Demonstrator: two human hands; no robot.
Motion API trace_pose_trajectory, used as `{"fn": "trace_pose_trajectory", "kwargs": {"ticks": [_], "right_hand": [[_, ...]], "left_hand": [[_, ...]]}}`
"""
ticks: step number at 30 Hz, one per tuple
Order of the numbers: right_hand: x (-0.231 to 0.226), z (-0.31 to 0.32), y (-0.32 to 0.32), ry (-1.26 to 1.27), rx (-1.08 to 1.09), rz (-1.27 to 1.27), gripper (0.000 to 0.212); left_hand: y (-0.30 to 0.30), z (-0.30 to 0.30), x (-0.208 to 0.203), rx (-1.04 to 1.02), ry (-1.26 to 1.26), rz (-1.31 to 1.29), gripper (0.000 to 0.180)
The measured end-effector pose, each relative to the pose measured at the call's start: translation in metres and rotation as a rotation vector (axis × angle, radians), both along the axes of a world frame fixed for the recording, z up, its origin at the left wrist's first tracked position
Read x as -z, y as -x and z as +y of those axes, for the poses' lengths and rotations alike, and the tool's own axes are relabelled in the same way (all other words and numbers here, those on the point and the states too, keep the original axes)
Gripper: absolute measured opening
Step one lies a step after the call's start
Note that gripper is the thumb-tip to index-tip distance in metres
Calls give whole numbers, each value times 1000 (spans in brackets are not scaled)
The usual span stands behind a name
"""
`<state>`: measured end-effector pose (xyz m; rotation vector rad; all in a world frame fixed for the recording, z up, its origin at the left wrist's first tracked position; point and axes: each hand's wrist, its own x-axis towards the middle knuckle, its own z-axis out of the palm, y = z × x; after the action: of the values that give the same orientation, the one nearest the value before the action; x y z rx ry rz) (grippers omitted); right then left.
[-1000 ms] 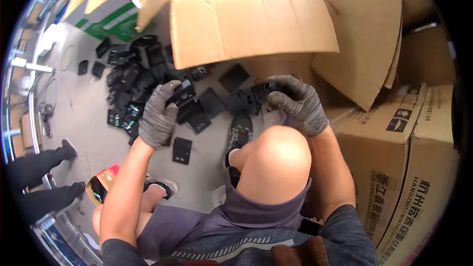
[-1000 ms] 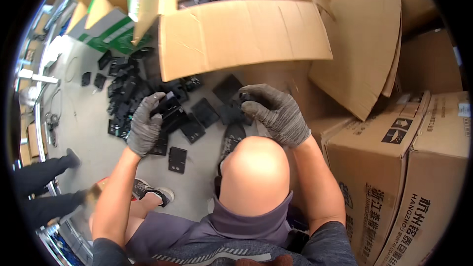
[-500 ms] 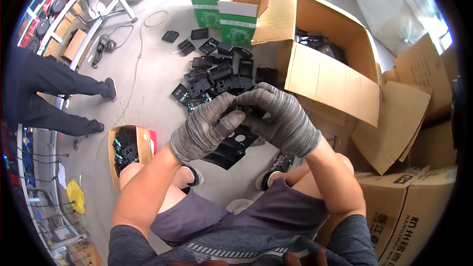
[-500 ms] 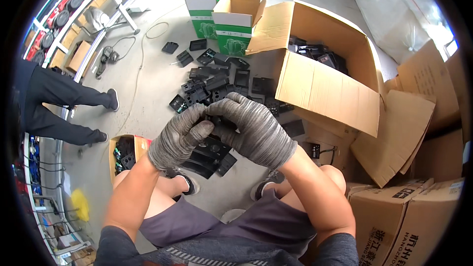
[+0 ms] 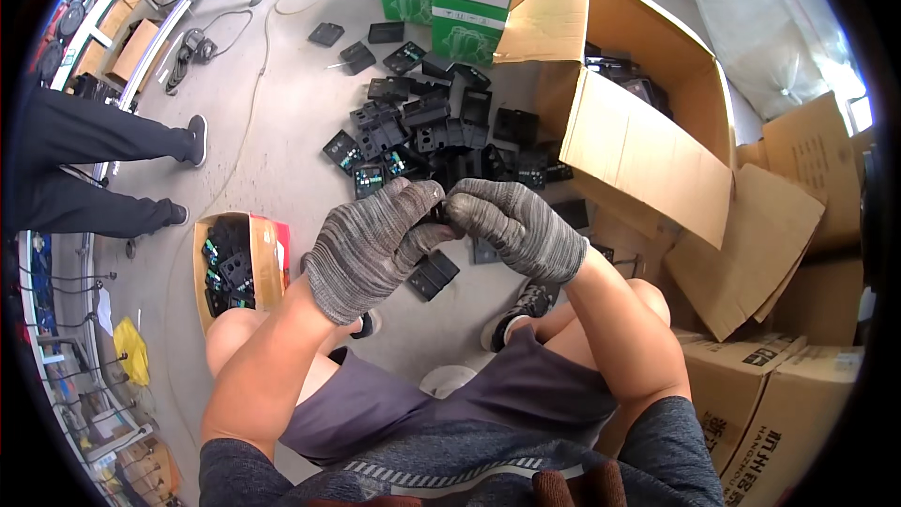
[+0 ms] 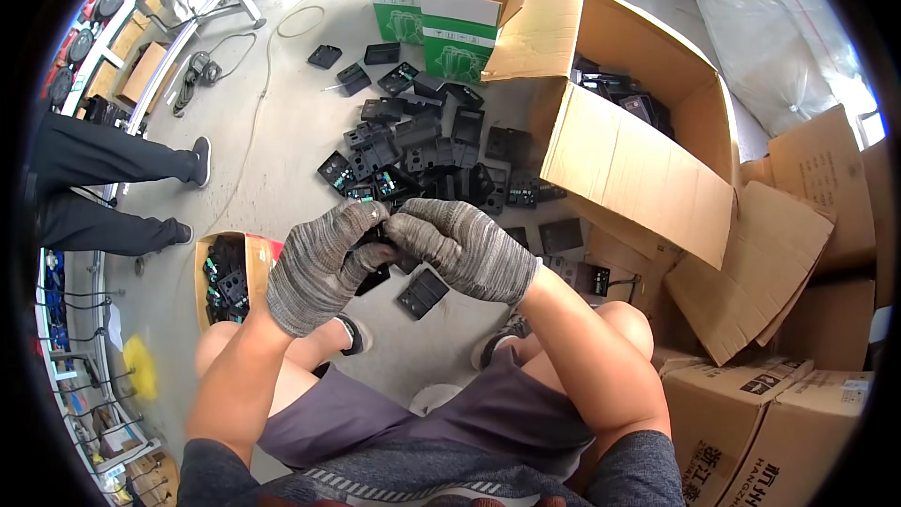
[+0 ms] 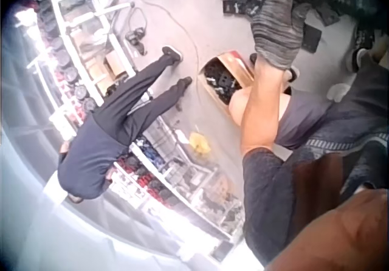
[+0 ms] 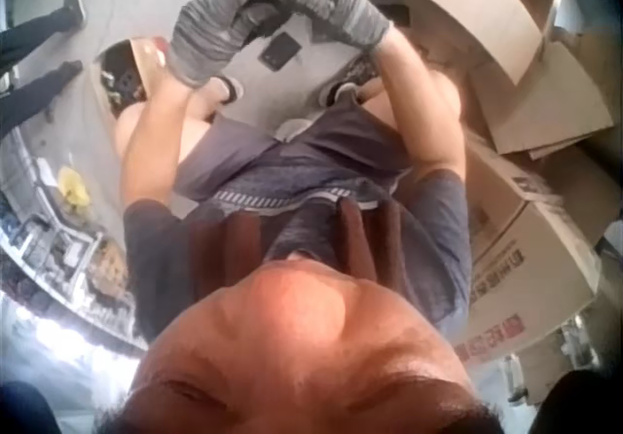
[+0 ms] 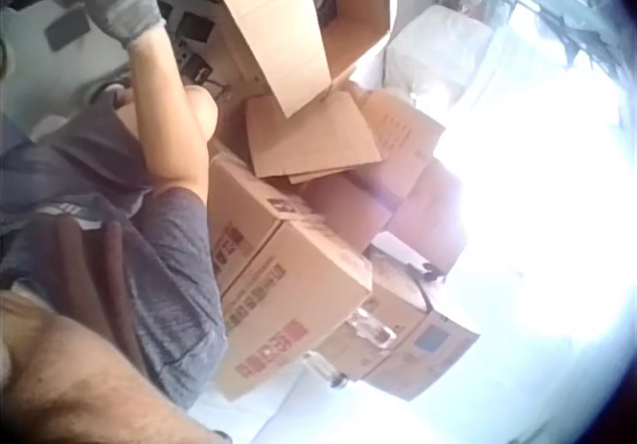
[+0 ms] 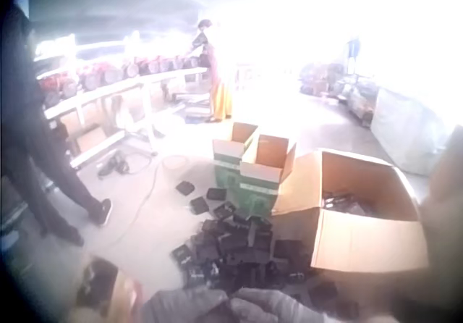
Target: The person, wearing gloves, picks up black plastic components from a pile on the floor and inserts small circular pieces into the circular openings on the housings.
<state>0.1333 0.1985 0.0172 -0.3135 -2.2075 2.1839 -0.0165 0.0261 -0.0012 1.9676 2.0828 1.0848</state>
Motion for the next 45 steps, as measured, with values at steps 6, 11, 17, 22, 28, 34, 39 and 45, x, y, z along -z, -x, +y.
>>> {"fn": "trace_pose_trajectory", "kwargs": {"ticks": [6, 11, 17, 22, 28, 34, 39, 45], "right_hand": [[7, -3, -1, 187, 34, -86, 24], [11, 0, -4, 329, 44, -190, 28], [6, -4, -4, 422, 76, -226, 40], [27, -2, -1, 648, 14, -371, 37], [-4, -10, -4, 481, 100, -219, 49], [14, -12, -1, 582, 11, -127, 44], [0, -6, -1, 639, 38, -338, 41], [9, -16, -4, 660, 111, -62, 44]], "left_hand": [[-1, -1, 3, -55, 122, -53, 37], [1, -2, 9, -29, 85, 4, 37], [1, -4, 7, 30, 68, 32, 37], [1, -5, 14, 12, 1, 98, 32], [-1, -6, 5, -78, 154, -124, 33], [-3, -4, 2, 0, 7, -205, 39], [-2, -5, 6, -14, 33, -229, 41], [-3, -5, 0, -26, 48, -257, 41]]}}
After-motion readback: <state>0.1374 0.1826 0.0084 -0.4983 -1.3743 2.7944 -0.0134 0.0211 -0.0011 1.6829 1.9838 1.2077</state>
